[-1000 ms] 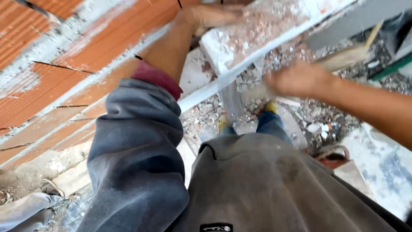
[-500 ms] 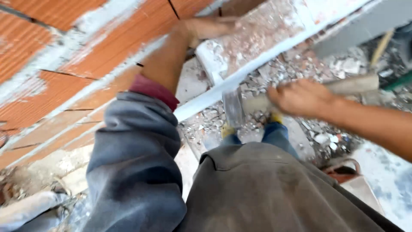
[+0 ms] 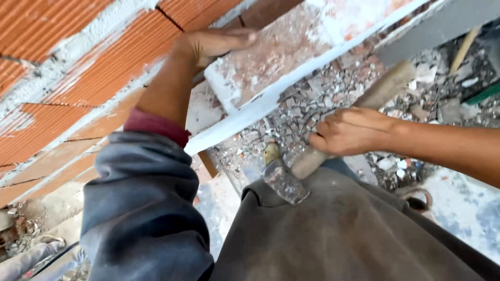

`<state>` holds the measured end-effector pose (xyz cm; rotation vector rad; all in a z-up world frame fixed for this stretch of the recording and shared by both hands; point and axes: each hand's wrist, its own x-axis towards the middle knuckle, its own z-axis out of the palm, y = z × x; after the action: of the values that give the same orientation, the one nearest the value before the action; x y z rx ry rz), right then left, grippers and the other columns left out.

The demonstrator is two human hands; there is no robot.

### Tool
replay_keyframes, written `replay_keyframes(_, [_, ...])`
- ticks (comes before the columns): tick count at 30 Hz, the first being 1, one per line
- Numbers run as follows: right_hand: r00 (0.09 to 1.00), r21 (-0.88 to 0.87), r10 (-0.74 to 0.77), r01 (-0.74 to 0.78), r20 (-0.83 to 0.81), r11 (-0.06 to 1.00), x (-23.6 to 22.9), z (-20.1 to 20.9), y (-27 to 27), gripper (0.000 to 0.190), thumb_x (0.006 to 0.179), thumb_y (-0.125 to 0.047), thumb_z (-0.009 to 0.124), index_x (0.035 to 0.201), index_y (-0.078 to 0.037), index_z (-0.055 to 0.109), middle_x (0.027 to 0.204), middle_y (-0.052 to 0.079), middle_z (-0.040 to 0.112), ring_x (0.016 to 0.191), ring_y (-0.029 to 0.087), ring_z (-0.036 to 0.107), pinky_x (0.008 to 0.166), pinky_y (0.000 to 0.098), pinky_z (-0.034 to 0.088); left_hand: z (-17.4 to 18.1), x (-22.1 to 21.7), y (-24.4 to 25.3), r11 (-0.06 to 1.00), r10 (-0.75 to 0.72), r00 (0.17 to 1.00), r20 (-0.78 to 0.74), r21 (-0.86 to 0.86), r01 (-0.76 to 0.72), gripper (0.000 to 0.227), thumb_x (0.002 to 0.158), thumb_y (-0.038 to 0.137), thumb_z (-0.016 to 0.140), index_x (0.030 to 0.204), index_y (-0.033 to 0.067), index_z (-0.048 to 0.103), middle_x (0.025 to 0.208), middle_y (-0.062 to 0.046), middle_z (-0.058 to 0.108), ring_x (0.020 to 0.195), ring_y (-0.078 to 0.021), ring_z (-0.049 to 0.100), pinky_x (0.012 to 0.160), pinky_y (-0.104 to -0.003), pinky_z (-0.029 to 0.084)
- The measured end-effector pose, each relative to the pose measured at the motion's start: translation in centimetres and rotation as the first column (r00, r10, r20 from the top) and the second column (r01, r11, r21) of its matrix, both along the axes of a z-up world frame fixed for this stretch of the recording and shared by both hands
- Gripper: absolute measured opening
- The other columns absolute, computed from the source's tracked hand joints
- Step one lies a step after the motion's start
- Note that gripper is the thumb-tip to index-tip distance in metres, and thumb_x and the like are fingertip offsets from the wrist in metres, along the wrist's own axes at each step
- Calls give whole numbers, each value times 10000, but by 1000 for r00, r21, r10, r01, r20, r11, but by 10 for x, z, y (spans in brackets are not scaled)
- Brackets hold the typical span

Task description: Demolish a portion of a brick wall using a hammer and chisel and clear the debris into a wheelbarrow.

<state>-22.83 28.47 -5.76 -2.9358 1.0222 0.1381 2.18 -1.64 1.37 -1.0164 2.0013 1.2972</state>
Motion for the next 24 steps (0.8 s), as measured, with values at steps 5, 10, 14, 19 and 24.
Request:
replay_keyframes(5, [888,-239,-347,282,-302,929,-52,-10,-31,358,1084,-263,557,1375,-57,532,810,25,793,549,220,725,511,390,572,-78,24,-43,977,-203,920,-336,-136,166,984,993,819,396,1757,198,420,1891,-114,236,1713,-369,256,1351,-628,251])
replay_keyframes(10, [988,-43,-149,148,-44,988,2,36,21,232,1018,-368,647,1013,-142,592,840,72,725,614,252,763,561,408,646,-25,-2,-1,996,14,991,-131,90,-2,1069,831,831,456,1784,376,289,1927,-19,172,1754,-330,119,1328,-712,159])
replay_keyframes(14, [934,-65,-141,127,-329,990,-45,-11,-41,77,1099,-116,586,1103,-102,510,687,42,676,543,171,679,488,328,650,-6,4,9,998,35,999,-32,44,-33,1202,712,884,422,1802,422,213,1952,-18,12,1758,-412,27,1250,-909,13])
replay_keyframes(19, [904,-245,-381,332,-193,911,-41,-1,-16,448,1009,-512,682,1175,-98,641,851,94,809,660,269,767,654,447,633,-28,9,-16,995,-61,993,-98,-85,53,1219,723,910,462,1796,369,258,1928,-25,138,1753,-374,118,1327,-798,120])
replay_keyframes(24, [954,113,-291,283,67,952,-14,-6,36,286,1174,-355,663,969,-160,622,616,5,670,384,121,572,266,327,557,4,6,12,999,-40,998,39,-30,41,1159,793,843,422,1818,354,190,1926,-51,185,1742,-405,149,1352,-784,113])
